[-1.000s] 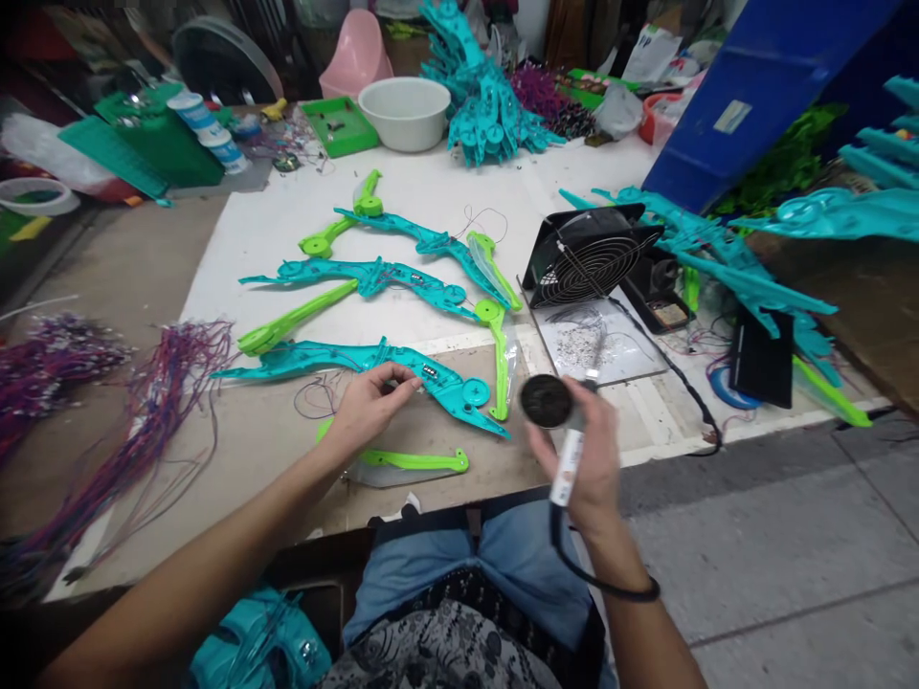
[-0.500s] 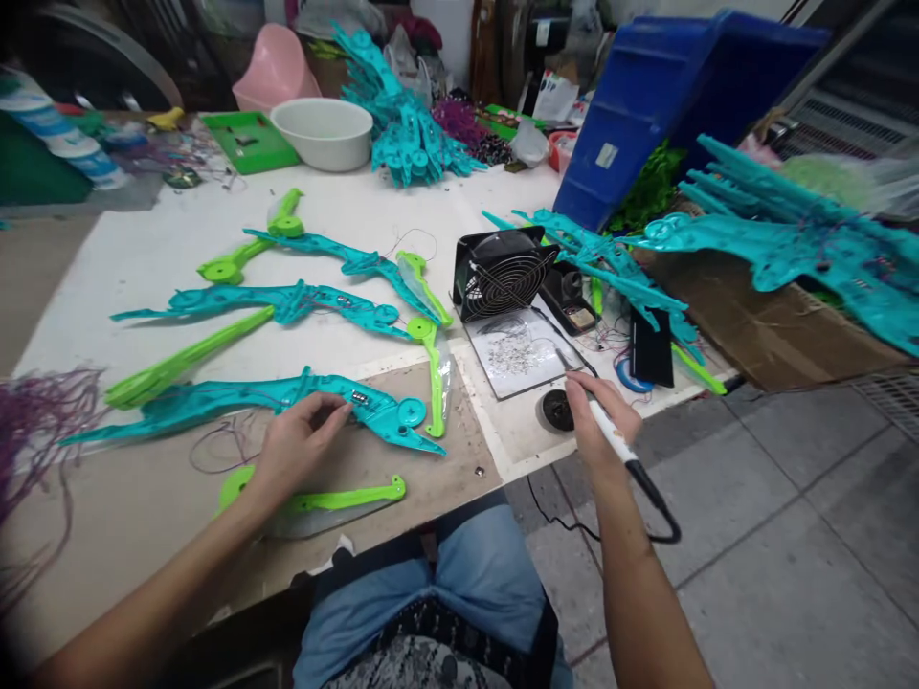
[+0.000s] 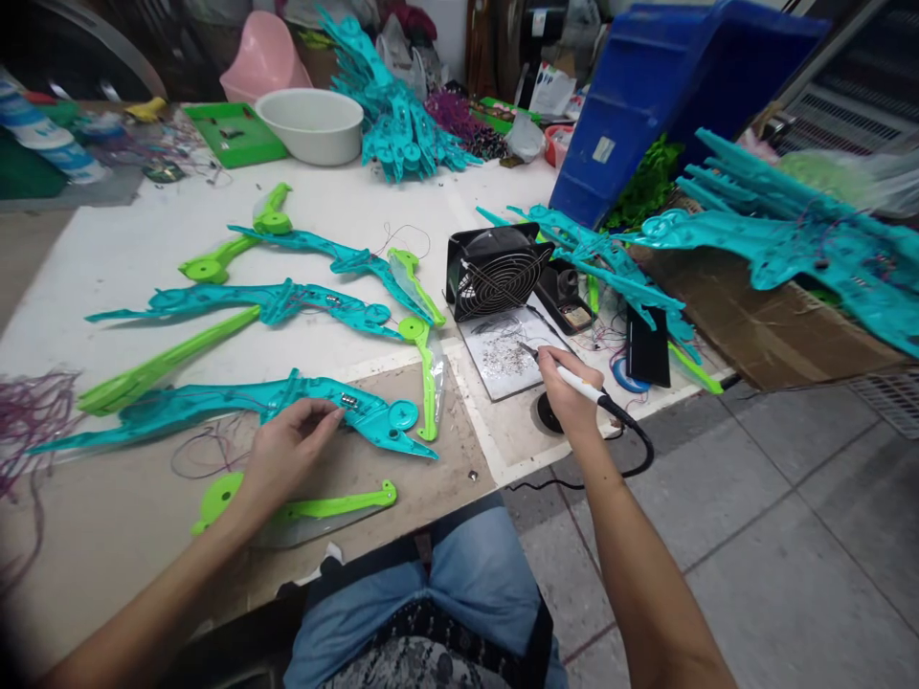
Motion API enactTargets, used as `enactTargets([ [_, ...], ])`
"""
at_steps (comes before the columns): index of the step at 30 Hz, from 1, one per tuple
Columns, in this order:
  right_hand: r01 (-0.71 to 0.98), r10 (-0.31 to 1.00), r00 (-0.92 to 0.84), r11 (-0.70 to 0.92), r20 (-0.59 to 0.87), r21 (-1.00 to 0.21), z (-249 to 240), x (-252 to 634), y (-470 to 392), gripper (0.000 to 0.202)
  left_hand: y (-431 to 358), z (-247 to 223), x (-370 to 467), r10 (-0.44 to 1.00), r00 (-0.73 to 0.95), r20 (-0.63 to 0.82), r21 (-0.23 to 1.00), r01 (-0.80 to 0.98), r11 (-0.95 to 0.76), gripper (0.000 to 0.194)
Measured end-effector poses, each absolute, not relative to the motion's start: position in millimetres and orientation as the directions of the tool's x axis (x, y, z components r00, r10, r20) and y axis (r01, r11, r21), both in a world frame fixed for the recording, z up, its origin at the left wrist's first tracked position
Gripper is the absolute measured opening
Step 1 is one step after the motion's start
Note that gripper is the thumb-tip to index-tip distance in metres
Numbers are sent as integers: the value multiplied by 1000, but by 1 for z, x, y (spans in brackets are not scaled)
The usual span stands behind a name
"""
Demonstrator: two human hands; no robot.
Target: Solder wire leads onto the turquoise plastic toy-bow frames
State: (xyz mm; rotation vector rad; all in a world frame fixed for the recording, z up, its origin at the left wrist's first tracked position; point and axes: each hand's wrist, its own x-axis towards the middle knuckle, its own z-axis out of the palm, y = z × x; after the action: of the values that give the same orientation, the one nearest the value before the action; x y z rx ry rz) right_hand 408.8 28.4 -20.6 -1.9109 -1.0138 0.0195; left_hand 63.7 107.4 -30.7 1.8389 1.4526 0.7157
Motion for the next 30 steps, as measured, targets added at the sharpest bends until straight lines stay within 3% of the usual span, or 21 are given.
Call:
enactTargets([
  [12,584,619,702,-217,352,-783,-2,382,14,28,103,-33,66,974,227,3,824,551,-131,18],
  [17,647,835,392,47,385,-761,1,319,3,18,102,-36,69,978,209,18,806,575,-138,12],
  [22,583,854,105,361,509,-728,-11,270,11,17,100,-37,71,978,204,34,798,584,-149,10],
  [30,531,859,-21,443,512,-722,-27,257,22,24,101,-38,72,979,197,41,818,556,-147,10],
])
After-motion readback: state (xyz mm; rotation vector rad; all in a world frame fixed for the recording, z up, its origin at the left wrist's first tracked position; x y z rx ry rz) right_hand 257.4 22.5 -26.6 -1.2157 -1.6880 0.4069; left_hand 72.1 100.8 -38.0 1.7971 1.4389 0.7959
